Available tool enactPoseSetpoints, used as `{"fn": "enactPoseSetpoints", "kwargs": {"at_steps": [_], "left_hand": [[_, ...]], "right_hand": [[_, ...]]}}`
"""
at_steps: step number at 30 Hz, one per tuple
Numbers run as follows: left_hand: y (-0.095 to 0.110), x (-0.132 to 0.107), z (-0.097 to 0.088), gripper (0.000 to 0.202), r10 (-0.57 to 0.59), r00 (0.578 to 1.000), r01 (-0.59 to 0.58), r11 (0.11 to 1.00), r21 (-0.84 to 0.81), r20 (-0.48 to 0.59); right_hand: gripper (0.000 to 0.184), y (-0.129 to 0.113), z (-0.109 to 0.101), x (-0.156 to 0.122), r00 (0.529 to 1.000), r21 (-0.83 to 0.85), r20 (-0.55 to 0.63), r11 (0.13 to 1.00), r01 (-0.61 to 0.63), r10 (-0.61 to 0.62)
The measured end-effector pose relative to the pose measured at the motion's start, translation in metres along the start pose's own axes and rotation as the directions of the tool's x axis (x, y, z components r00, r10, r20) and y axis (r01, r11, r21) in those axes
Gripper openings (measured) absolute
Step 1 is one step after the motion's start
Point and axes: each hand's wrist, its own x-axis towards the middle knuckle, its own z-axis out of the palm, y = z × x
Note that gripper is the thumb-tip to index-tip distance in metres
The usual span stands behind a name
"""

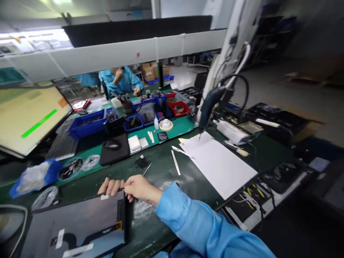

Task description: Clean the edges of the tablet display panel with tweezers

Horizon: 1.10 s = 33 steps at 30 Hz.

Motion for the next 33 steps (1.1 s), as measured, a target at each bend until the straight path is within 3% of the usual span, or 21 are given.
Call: {"fn": "enactPoseSetpoints", "kwargs": {"at_steps": [10,18,27,33], "left_hand": [[0.011,-0.001,0.016,0.061,-0.075,0.974,0.068,0.997,-0.041,-0.212],[0.008,0.001,0.003,0.070,-0.076,0.984,0.073,0.997,-0.023,-0.158],[0.001,0.004,-0.008,0.067,-0.093,0.993,0.081,0.983,-0.162,-0.069],[-0.001,0.002,-0.018,0.068,-0.186,0.980,0.171,0.967,-0.190,-0.064]], "right_hand": [[0.016,0.009,0.004,-0.002,0.999,-0.057,-0.017,0.998,0.027,-0.028],[0.016,0.010,0.003,-0.003,1.000,-0.072,-0.009,0.997,0.015,-0.016],[0.019,0.014,0.000,-0.003,0.997,-0.128,-0.005,0.989,0.076,-0.077],[0.023,0.016,-0.003,-0.008,0.997,-0.129,0.015,0.989,0.075,-0.074]]}}
